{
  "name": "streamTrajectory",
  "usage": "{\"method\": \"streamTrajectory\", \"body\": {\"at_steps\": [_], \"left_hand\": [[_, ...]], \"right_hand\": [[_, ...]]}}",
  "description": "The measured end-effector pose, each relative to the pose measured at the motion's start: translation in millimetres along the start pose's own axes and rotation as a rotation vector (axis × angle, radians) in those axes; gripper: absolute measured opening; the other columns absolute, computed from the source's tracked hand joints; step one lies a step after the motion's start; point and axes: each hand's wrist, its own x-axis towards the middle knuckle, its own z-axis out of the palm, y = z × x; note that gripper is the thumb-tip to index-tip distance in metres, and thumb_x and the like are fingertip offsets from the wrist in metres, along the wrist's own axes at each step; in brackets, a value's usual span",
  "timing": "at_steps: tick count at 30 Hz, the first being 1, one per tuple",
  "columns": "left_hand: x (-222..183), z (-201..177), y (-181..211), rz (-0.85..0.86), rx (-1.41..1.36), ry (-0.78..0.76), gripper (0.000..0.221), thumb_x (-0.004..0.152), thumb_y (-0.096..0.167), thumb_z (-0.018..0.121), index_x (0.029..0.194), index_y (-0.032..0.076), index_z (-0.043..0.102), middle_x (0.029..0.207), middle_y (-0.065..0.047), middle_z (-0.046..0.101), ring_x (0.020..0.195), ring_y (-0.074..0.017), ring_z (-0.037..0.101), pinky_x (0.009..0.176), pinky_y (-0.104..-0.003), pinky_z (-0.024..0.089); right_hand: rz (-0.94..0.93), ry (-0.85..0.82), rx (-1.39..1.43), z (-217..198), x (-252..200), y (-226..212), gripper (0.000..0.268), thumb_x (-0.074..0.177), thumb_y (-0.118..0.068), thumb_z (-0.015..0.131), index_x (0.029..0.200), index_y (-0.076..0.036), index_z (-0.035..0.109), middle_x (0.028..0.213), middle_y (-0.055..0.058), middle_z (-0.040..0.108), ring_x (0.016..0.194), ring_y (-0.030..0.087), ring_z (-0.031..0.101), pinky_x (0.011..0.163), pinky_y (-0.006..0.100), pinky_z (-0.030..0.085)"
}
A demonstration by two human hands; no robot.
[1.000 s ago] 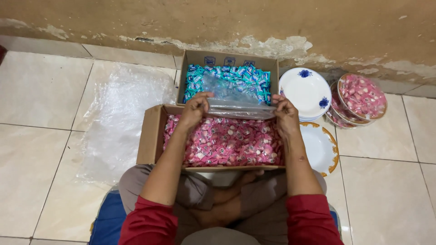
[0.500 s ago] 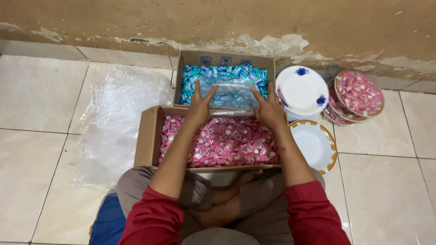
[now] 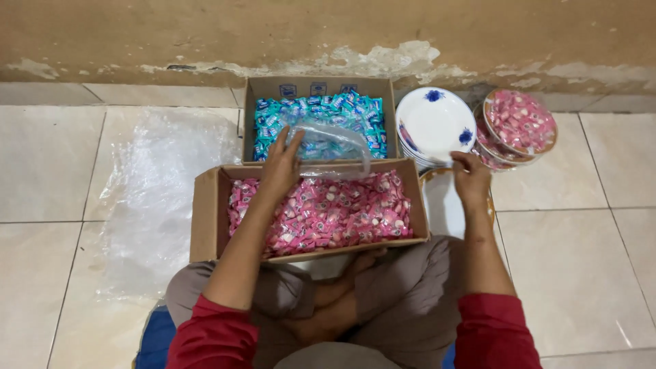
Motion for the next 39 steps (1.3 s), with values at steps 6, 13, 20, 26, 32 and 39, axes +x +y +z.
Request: {"method": "streamTrajectory", "body": {"at_steps": [6,13,20,26,32,39], "left_hand": [[-16,6,-12,0.093,-0.076,0.107,0.059,0.093,0.002,0.056,0.151,0.014,0.051,0.147,-0.023,0.051,0.122,-0.0476,0.056,0.102,-0.053,0.044],[-25,4,3,0.033,-0.127,0.129,0.059,0.095,0.002,0.044,0.147,0.029,0.052,0.147,-0.018,0.050,0.128,-0.0461,0.054,0.104,-0.055,0.047],[-32,9,-5,0.016,-0.082,0.206,0.049,0.099,0.005,0.047,0.142,0.029,0.054,0.139,-0.013,0.055,0.124,-0.0390,0.059,0.099,-0.050,0.051],[-31,11,-10,0.087,-0.029,0.263,0.055,0.098,0.002,0.049,0.151,0.018,0.048,0.142,-0.018,0.056,0.123,-0.0389,0.053,0.100,-0.052,0.047],[-26,10,-9,0.072,-0.103,0.238,0.058,0.100,-0.002,0.047,0.153,0.023,0.045,0.147,-0.017,0.053,0.127,-0.0371,0.046,0.095,-0.053,0.047],[-37,8,8,-0.058,-0.202,0.243,0.063,0.101,0.008,0.054,0.159,0.013,0.029,0.147,-0.024,0.053,0.115,-0.0469,0.058,0.096,-0.059,0.047]], "right_hand": [[0.699,-0.209,-0.701,-62,-77,115,0.088,0.072,-0.052,0.088,0.139,0.000,0.063,0.128,0.035,0.056,0.117,0.055,0.061,0.095,0.061,0.053],[0.693,-0.016,-0.423,-66,-105,170,0.056,0.072,-0.029,0.092,0.118,0.000,0.076,0.091,0.023,0.074,0.084,0.041,0.074,0.070,0.049,0.061],[0.637,0.197,0.299,-74,-109,127,0.055,0.092,-0.017,0.079,0.130,0.002,0.045,0.096,0.021,0.059,0.072,0.032,0.062,0.055,0.045,0.056],[0.320,0.344,0.352,-129,-78,123,0.037,0.106,-0.022,0.070,0.126,-0.015,0.039,0.102,0.011,0.059,0.068,0.012,0.053,0.050,0.028,0.043],[0.490,0.198,0.319,-177,-39,-13,0.033,0.104,-0.019,0.067,0.127,-0.021,0.044,0.100,0.003,0.061,0.076,0.010,0.055,0.062,0.026,0.046],[0.498,-0.460,0.712,-31,-66,-96,0.059,0.095,-0.010,0.066,0.150,-0.004,0.046,0.107,0.025,0.067,0.090,0.030,0.072,0.074,0.049,0.060]]}}
